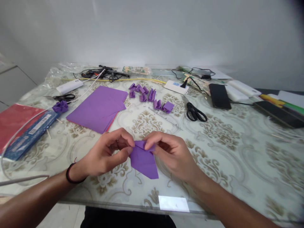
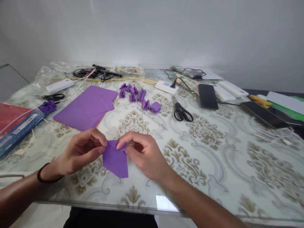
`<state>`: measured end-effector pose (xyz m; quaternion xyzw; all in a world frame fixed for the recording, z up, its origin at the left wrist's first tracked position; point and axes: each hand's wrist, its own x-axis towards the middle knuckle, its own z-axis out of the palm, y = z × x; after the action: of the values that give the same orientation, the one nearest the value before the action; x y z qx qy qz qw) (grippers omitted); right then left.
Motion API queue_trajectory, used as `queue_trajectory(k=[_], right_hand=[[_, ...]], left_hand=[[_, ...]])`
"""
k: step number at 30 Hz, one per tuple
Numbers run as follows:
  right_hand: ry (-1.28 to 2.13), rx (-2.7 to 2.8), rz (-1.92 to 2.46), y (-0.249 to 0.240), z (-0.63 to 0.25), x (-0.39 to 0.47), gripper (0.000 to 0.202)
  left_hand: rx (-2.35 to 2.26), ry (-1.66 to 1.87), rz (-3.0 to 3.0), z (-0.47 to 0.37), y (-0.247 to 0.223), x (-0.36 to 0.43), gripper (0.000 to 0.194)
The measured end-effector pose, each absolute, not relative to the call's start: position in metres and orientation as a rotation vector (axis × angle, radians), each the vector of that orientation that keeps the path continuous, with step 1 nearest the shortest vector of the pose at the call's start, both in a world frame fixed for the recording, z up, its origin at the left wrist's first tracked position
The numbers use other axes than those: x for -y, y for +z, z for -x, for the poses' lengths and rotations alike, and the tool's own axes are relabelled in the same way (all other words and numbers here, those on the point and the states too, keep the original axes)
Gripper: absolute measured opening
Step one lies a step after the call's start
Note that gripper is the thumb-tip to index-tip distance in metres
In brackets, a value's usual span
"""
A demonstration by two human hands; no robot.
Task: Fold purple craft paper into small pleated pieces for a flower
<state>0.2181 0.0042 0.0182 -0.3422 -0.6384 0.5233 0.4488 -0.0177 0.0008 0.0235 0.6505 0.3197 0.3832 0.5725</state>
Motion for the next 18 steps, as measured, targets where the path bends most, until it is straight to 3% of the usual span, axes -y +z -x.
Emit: queue_trajectory(k=[3, 6, 9, 18], right_hand=[[1.199, 1.623, 0.826, 0.0182, -0.2168, -0.0030, 0.024], [1.048, 1.702, 0.837, 0.0179, -0.2161, -0.0019, 0.030], [0.916, 1.764, 0.825, 0.0168, -0.2158, -0.0017, 0.036], [0.883, 1.752, 0.829, 0.0155, -0.2161, -0.0001, 0.030]], left_hand=[[-0.743, 0.876, -1.441, 0.0149, 0.0255, -0.0016, 0.018], [-0.880, 0.817, -1.553, 0.0126, 0.0293, -0.0046, 0.016], [-0.988, 0.756, -1.702, 0.0115, 0.0322, -0.0070, 0.034], [-1.020, 0.930, -2.089, 0.0103, 0.0308, -0.0057, 0.029]])
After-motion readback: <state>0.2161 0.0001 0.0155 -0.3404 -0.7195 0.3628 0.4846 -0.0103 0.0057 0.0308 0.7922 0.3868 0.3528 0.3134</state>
